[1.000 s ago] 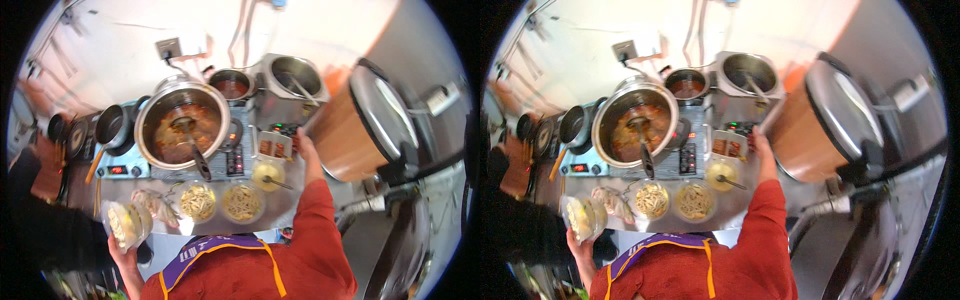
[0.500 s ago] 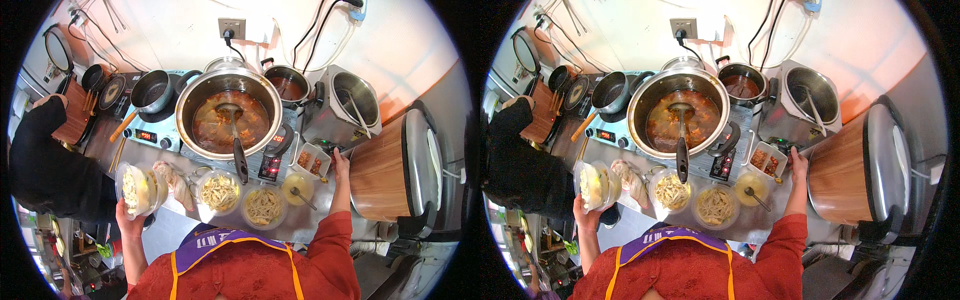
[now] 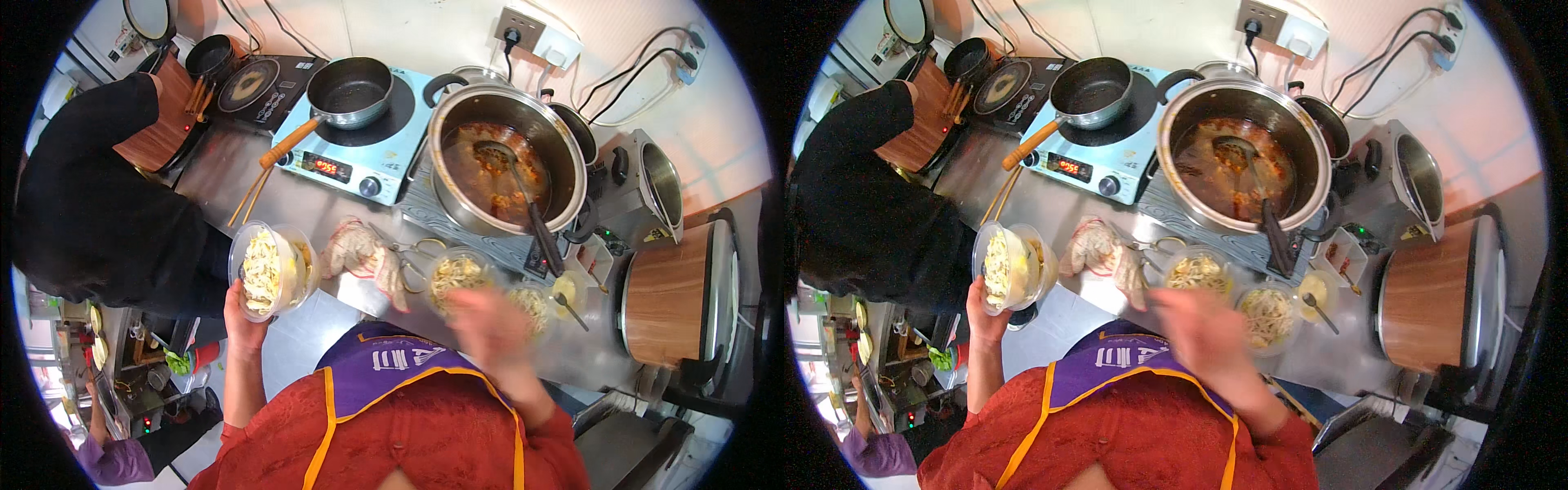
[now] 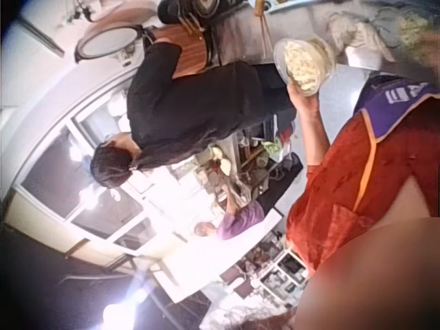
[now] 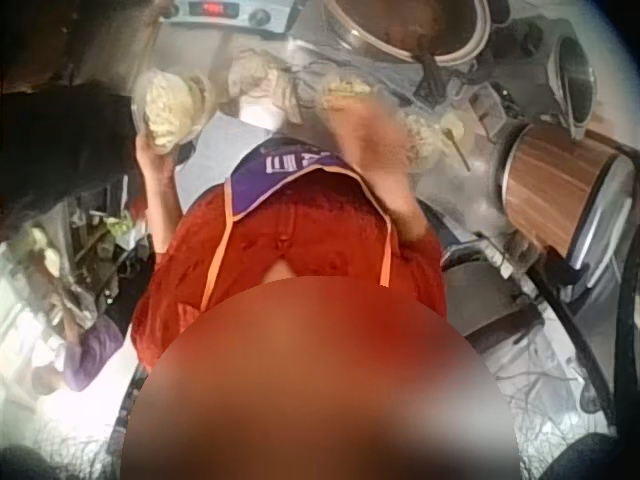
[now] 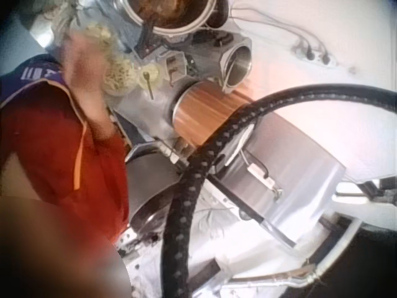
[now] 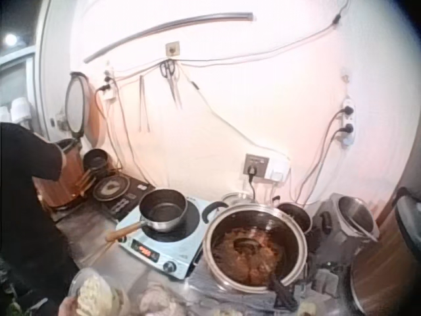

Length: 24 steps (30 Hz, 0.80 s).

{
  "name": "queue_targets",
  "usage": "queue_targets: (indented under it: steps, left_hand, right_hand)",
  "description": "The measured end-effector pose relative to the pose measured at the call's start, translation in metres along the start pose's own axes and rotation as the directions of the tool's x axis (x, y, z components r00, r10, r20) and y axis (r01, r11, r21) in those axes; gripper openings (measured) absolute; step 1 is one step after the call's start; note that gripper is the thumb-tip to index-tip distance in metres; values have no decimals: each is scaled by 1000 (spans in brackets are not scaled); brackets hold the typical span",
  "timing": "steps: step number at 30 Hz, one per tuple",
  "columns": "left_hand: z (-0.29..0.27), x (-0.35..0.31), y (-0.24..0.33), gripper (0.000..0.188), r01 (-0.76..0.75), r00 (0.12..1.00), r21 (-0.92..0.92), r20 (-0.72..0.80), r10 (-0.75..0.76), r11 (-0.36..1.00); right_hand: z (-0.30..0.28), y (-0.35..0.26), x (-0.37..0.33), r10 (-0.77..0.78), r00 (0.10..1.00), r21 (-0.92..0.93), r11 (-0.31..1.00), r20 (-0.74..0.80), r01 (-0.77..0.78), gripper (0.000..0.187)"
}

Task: The person assembles noodle bowls by adding bean sprouts, egg, and meat into plastic containers. They then ladle broth and a red sauce over the contents, seal the containers with lids, and place them on the counter.

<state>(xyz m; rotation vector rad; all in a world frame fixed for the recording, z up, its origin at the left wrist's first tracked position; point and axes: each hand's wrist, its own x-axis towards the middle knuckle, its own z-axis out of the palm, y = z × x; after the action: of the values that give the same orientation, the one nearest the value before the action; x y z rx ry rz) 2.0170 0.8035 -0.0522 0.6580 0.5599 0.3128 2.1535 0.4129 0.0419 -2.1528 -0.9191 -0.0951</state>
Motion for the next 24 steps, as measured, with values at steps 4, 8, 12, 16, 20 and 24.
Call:
queue_targets:
  steps: [4, 8, 12, 16, 20, 24]
  left_hand:
    - [-33, 7, 29, 52, -32, 998, -4, -57, 31, 999]
    - [-62, 9, 55, 52, -97, 987, 63, -120, 104, 993]
    - [-82, 8, 70, 56, -120, 981, 65, -146, 129, 991]
    - [-92, 17, 78, 55, -109, 974, 40, -193, 115, 993]
    - [-100, 25, 87, 55, -96, 980, 55, -171, 104, 994]
    - [-111, 41, 91, 54, -40, 987, 37, -157, 46, 999]
  right_hand:
    - [142, -14, 69, 294, 857, -283, 941, 424, -184, 55]
    - [239, 6, 92, 243, 873, -283, 951, 423, -128, 59]
    - [333, 7, 139, 110, 930, -175, 983, 351, -51, 43]
    - [396, -16, 222, 119, 898, -70, 993, 424, -99, 45]
    - [372, -33, 230, -3, 972, 196, 980, 233, -44, 35]
    - [268, 9, 148, 4, 994, -414, 909, 105, 40, 30]
